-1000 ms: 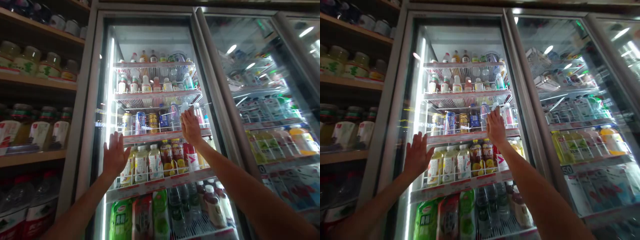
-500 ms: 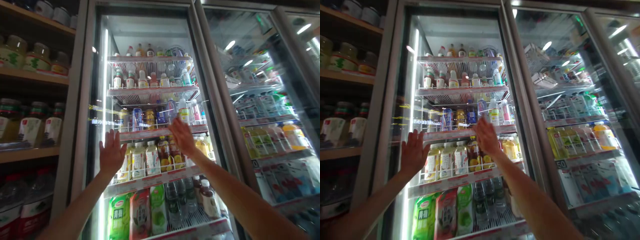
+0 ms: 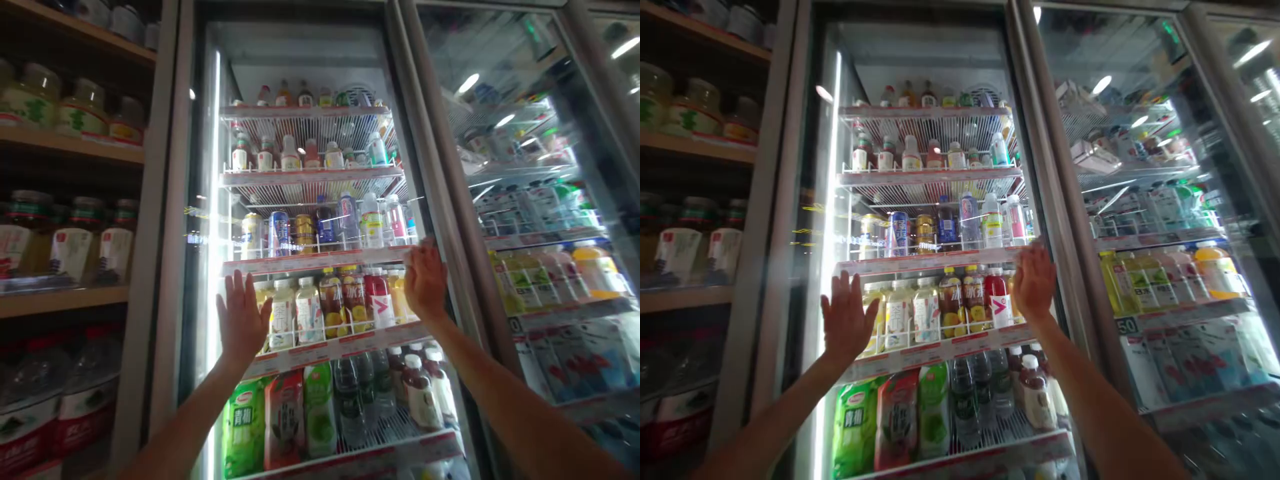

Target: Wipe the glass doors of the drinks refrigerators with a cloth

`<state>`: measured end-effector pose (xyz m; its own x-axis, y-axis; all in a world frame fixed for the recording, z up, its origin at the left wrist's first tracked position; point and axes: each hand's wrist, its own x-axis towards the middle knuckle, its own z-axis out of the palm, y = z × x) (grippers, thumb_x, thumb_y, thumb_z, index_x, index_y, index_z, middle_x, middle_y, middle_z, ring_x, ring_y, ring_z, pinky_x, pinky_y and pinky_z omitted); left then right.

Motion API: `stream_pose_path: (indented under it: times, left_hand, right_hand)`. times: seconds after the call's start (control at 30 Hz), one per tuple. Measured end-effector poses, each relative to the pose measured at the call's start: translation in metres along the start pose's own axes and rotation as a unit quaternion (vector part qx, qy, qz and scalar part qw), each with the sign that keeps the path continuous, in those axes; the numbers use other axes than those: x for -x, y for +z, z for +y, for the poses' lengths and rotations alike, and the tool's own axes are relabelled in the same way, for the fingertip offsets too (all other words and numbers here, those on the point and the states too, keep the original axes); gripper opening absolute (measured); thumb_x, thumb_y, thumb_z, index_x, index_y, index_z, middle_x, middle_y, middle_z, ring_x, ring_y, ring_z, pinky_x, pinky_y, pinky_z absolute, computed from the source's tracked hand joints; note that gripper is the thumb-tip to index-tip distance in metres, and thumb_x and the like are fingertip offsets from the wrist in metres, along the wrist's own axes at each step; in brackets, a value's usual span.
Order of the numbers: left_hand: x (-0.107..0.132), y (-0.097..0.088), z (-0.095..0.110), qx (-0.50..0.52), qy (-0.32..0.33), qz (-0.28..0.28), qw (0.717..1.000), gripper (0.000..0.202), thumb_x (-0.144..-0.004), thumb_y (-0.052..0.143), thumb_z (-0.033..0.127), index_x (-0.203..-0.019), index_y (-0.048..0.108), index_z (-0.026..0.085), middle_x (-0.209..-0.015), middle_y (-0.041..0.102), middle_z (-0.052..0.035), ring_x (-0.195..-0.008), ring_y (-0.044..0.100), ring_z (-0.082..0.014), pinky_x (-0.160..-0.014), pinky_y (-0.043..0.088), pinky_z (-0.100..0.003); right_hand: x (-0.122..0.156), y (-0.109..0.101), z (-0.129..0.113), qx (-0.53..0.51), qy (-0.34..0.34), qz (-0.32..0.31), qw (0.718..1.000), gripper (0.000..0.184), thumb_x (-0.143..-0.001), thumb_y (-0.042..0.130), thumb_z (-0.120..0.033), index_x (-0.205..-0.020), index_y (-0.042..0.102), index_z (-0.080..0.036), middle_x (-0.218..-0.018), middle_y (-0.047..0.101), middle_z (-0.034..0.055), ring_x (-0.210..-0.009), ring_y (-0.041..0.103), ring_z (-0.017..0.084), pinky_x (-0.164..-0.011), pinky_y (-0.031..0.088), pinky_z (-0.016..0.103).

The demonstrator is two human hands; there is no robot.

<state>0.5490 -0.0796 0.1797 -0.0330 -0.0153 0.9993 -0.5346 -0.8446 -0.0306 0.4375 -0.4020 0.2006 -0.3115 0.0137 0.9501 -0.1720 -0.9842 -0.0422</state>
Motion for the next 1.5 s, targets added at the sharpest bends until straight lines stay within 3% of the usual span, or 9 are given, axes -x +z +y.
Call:
stream_pose_path:
  times: [0.1, 0.27, 0.33, 0.5, 0.7, 0.9, 1.1, 1.33, 1.5]
  left_hand:
    - [0.003, 0.003, 0.003, -0.003, -0.004, 0.010, 1.000, 0.064, -0.090, 0.028, 0.045, -0.143, 0.006, 0.016, -0.150, 0.012, -0.0150, -0.138, 0.006, -0.0282, -0.109, 0.010, -0.055]
    - [0.007, -0.001, 0.003, -0.005, -0.003, 0.000, 1.000, 0.062, -0.090, 0.026, 0.045, -0.143, 0.009, 0.016, -0.149, 0.015, -0.0155, -0.138, 0.008, -0.0291, -0.108, 0.012, -0.056]
    - [0.013, -0.003, 0.004, -0.004, 0.006, -0.003, 1.000, 0.061, -0.090, 0.026, 0.044, -0.143, 0.011, 0.016, -0.149, 0.017, -0.0158, -0.138, 0.009, -0.0284, -0.108, 0.013, -0.055]
    - [0.022, 0.000, 0.005, -0.004, 0.016, -0.002, 1.000, 0.061, -0.091, 0.028, 0.042, -0.143, 0.007, 0.018, -0.149, 0.015, -0.0154, -0.138, 0.008, -0.0280, -0.108, 0.012, -0.054]
    - [0.028, -0.004, 0.003, -0.001, 0.020, -0.012, 1.000, 0.060, -0.090, 0.029, 0.042, -0.143, 0.010, 0.019, -0.149, 0.017, -0.0147, -0.138, 0.010, -0.0277, -0.108, 0.013, -0.053]
    - [0.047, -0.004, 0.011, -0.015, 0.041, -0.006, 0.999, 0.061, -0.091, 0.034, 0.033, -0.143, 0.005, 0.021, -0.149, 0.017, -0.0150, -0.138, 0.007, -0.0296, -0.107, 0.014, -0.057]
    - [0.054, -0.005, 0.014, -0.005, 0.045, -0.004, 0.999, 0.062, -0.090, 0.036, 0.032, -0.142, 0.003, 0.023, -0.150, 0.013, -0.0124, -0.138, 0.008, -0.0303, -0.107, 0.015, -0.057]
    - [0.086, -0.003, 0.029, 0.000, 0.063, -0.015, 0.998, 0.063, -0.089, 0.038, 0.031, -0.142, 0.005, 0.025, -0.151, 0.008, -0.0078, -0.138, 0.007, -0.0297, -0.109, 0.011, -0.055]
    - [0.089, -0.003, 0.029, 0.007, 0.057, -0.020, 0.998, 0.063, -0.089, 0.039, 0.033, -0.142, 0.006, 0.026, -0.151, 0.008, -0.0065, -0.138, 0.007, -0.0291, -0.109, 0.012, -0.056]
  right_hand:
    - [0.007, 0.002, -0.009, -0.016, 0.022, 0.022, 0.999, 0.051, -0.088, 0.035, -0.023, -0.138, 0.032, -0.017, -0.140, 0.037, 0.0140, -0.133, 0.026, 0.031, -0.099, 0.031, 0.056]
    - [0.029, -0.001, -0.080, -0.101, -0.202, -0.122, 0.967, 0.054, -0.086, 0.040, -0.023, -0.138, 0.031, -0.027, -0.143, 0.036, 0.0020, -0.136, 0.020, 0.022, -0.108, 0.026, 0.046]
    - [0.027, -0.004, -0.065, -0.089, -0.181, -0.124, 0.972, 0.052, -0.086, 0.039, -0.023, -0.137, 0.033, -0.026, -0.142, 0.036, 0.0027, -0.135, 0.023, 0.022, -0.108, 0.024, 0.047]
    - [0.018, -0.002, -0.017, -0.016, 0.067, 0.000, 0.998, 0.048, -0.087, 0.036, -0.023, -0.134, 0.039, -0.013, -0.139, 0.038, 0.0163, -0.133, 0.027, 0.032, -0.100, 0.028, 0.056]
    - [0.043, -0.013, -0.052, -0.106, -0.220, -0.119, 0.962, 0.048, -0.087, 0.038, -0.019, -0.134, 0.038, -0.024, -0.141, 0.039, 0.0034, -0.136, 0.022, 0.019, -0.108, 0.024, 0.043]
    - [0.044, -0.018, 0.013, -0.032, 0.020, 0.029, 0.999, 0.049, -0.087, 0.035, -0.019, -0.137, 0.035, -0.014, -0.141, 0.035, 0.0143, -0.134, 0.024, 0.028, -0.103, 0.028, 0.053]
    - [0.064, -0.016, -0.049, -0.128, -0.200, -0.103, 0.966, 0.056, -0.086, 0.039, -0.018, -0.140, 0.026, -0.023, -0.142, 0.037, 0.0057, -0.135, 0.023, 0.023, -0.107, 0.029, 0.046]
    - [0.065, -0.029, 0.007, -0.028, 0.002, 0.014, 1.000, 0.055, -0.088, 0.037, -0.018, -0.142, 0.023, -0.020, -0.143, 0.033, 0.0133, -0.134, 0.025, 0.028, -0.101, 0.031, 0.054]
    - [0.106, -0.043, -0.017, -0.121, -0.182, -0.149, 0.964, 0.058, -0.087, 0.038, -0.017, -0.142, 0.022, -0.025, -0.144, 0.034, 0.0069, -0.135, 0.023, 0.023, -0.104, 0.031, 0.047]
